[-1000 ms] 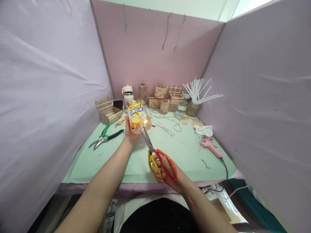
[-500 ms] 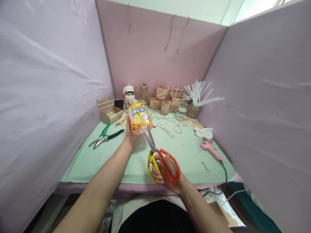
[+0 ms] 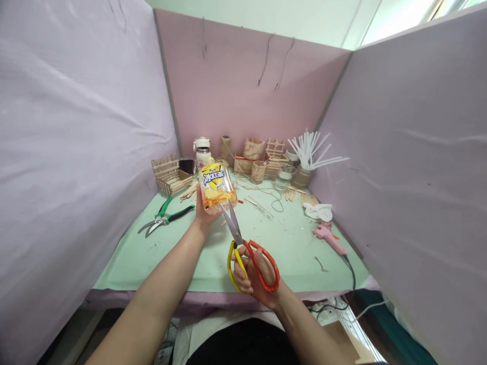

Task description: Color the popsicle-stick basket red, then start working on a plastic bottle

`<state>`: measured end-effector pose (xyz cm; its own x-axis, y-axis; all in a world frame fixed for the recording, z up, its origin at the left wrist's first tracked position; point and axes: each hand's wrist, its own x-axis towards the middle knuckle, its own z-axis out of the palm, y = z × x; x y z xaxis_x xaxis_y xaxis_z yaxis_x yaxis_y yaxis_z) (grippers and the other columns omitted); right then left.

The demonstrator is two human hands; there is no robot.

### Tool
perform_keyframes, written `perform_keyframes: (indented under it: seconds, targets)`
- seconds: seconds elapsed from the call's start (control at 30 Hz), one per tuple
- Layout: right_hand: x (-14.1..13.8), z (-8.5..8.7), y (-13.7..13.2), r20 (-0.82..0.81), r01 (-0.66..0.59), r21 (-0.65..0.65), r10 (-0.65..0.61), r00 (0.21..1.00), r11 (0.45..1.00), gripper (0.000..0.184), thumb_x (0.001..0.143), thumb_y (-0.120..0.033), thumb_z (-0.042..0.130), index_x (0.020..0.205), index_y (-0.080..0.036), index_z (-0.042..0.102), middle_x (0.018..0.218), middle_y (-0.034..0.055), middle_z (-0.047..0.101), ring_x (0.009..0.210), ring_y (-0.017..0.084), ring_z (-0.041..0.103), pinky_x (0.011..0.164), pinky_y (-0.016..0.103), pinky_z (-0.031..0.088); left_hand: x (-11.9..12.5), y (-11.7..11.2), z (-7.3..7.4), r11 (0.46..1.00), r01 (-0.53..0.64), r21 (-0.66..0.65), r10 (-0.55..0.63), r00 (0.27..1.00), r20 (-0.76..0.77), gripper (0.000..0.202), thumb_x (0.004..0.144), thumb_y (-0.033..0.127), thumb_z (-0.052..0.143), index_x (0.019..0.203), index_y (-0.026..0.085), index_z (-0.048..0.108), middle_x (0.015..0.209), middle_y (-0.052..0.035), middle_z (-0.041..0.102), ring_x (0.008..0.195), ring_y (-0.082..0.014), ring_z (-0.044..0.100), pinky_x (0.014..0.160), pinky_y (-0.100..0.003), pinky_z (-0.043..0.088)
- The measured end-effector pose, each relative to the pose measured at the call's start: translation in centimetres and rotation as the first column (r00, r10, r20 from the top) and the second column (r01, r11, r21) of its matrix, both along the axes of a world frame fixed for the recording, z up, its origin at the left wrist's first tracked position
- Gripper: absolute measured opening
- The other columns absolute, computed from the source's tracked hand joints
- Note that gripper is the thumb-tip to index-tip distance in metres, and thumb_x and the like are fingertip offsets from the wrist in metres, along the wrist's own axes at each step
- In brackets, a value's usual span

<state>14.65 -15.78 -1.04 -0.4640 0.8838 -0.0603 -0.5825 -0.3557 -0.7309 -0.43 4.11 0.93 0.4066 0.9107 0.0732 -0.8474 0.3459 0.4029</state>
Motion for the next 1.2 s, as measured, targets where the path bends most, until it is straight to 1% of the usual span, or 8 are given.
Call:
perform_keyframes:
  seconds: [0.13, 0.33, 0.5, 0.6, 0.77, 0.9, 1.03, 1.2]
  targets:
    - [-0.3, -0.6, 0.3, -0.069, -0.015, 0.046, 0.018, 0.997, 0.999, 0.068, 0.083, -0.082, 0.072, 0.105, -0.018, 0.07, 0.069, -0.0058, 0.05, 0.05, 0.004, 0.029, 0.043, 0.017, 0.022, 0.1, -0.4, 0.2, 0.999, 0.043, 0.009, -0.043, 0.999, 0.013, 0.085, 0.101, 0.076, 0.04, 0.158, 0.015, 0.054, 0.132, -0.0183, 0.077, 0.134, -0.0377, 0.067, 0.118, -0.059, 0.049]
    - [0.0, -1.2, 0.9, -0.193, -0.093, 0.025, 0.096, 0.976, 0.995, 0.072, 0.082, -0.084, 0.07, 0.104, -0.016, 0.069, 0.064, -0.0083, 0.043, 0.048, 0.003, 0.02, 0.039, 0.015, 0.016, 0.5, -0.4, 0.4, 0.996, 0.064, -0.061, -0.063, 0.998, 0.031, 0.084, 0.105, 0.073, 0.034, 0.161, 0.011, 0.049, 0.13, -0.0184, 0.078, 0.129, -0.0352, 0.071, 0.117, -0.055, 0.051]
    - [0.3, -1.5, 0.9, -0.15, -0.014, 0.05, 0.021, 0.988, 0.999, 0.066, 0.085, -0.083, 0.069, 0.104, -0.019, 0.067, 0.065, -0.0075, 0.046, 0.048, 0.004, 0.02, 0.04, 0.015, 0.018, 0.7, -0.4, 0.5, 0.998, 0.045, -0.051, -0.044, 0.999, 0.032, 0.084, 0.103, 0.074, 0.041, 0.162, 0.015, 0.048, 0.131, -0.0178, 0.077, 0.128, -0.0365, 0.071, 0.117, -0.056, 0.05]
    - [0.2, -1.8, 1.0, -0.148, -0.006, 0.066, 0.016, 0.989, 0.998, 0.065, 0.085, -0.082, 0.07, 0.105, -0.02, 0.067, 0.066, -0.0072, 0.047, 0.048, 0.004, 0.021, 0.04, 0.014, 0.019, 0.9, -0.5, 0.5, 0.998, 0.045, -0.048, -0.044, 0.999, 0.022, 0.086, 0.102, 0.075, 0.044, 0.163, 0.015, 0.047, 0.135, -0.0181, 0.075, 0.129, -0.0364, 0.071, 0.117, -0.056, 0.05]
    - [0.1, -2.7, 1.5, -0.228, -0.049, 0.087, 0.067, 0.971, 0.995, 0.068, 0.087, -0.083, 0.066, 0.105, -0.018, 0.07, 0.06, -0.01, 0.039, 0.047, 0.004, 0.016, 0.038, 0.013, 0.015, 1.4, -0.7, 0.1, 0.993, 0.075, -0.09, -0.073, 0.997, 0.022, 0.08, 0.107, 0.07, 0.035, 0.163, 0.014, 0.048, 0.13, -0.0167, 0.078, 0.126, -0.0333, 0.072, 0.117, -0.052, 0.05]
    - [0.2, -3.0, 1.9, -0.233, -0.015, 0.096, 0.037, 0.972, 0.995, 0.068, 0.087, -0.082, 0.068, 0.105, -0.017, 0.071, 0.06, -0.0101, 0.039, 0.046, 0.003, 0.016, 0.037, 0.013, 0.015, 1.9, -0.7, -0.4, 0.986, 0.135, -0.101, -0.132, 0.991, 0.034, 0.079, 0.108, 0.069, 0.029, 0.162, 0.015, 0.048, 0.126, -0.0165, 0.08, 0.128, -0.0338, 0.072, 0.12, -0.056, 0.047]
    - [0.6, -2.8, 2.0, -0.155, 0.082, 0.104, -0.065, 0.986, 0.991, 0.061, 0.086, -0.077, 0.074, 0.102, -0.019, 0.069, 0.062, -0.0081, 0.046, 0.045, 0.004, 0.021, 0.036, 0.013, 0.019, 2.1, -0.7, -0.4, 0.988, 0.135, -0.08, -0.132, 0.991, 0.032, 0.078, 0.109, 0.068, 0.027, 0.159, 0.014, 0.052, 0.125, -0.016, 0.08, 0.13, -0.0331, 0.071, 0.122, -0.055, 0.046]
    - [1.0, -2.3, 2.0, -0.142, 0.045, 0.061, -0.036, 0.989, 0.997, 0.065, 0.084, -0.081, 0.073, 0.101, -0.018, 0.068, 0.059, -0.0098, 0.045, 0.044, 0.003, 0.018, 0.035, 0.013, 0.016, 1.8, -0.5, 0.0, 0.994, 0.09, -0.069, -0.088, 0.995, 0.036, 0.074, 0.109, 0.068, 0.028, 0.155, 0.018, 0.057, 0.124, -0.0136, 0.08, 0.13, -0.0304, 0.072, 0.121, -0.052, 0.048]
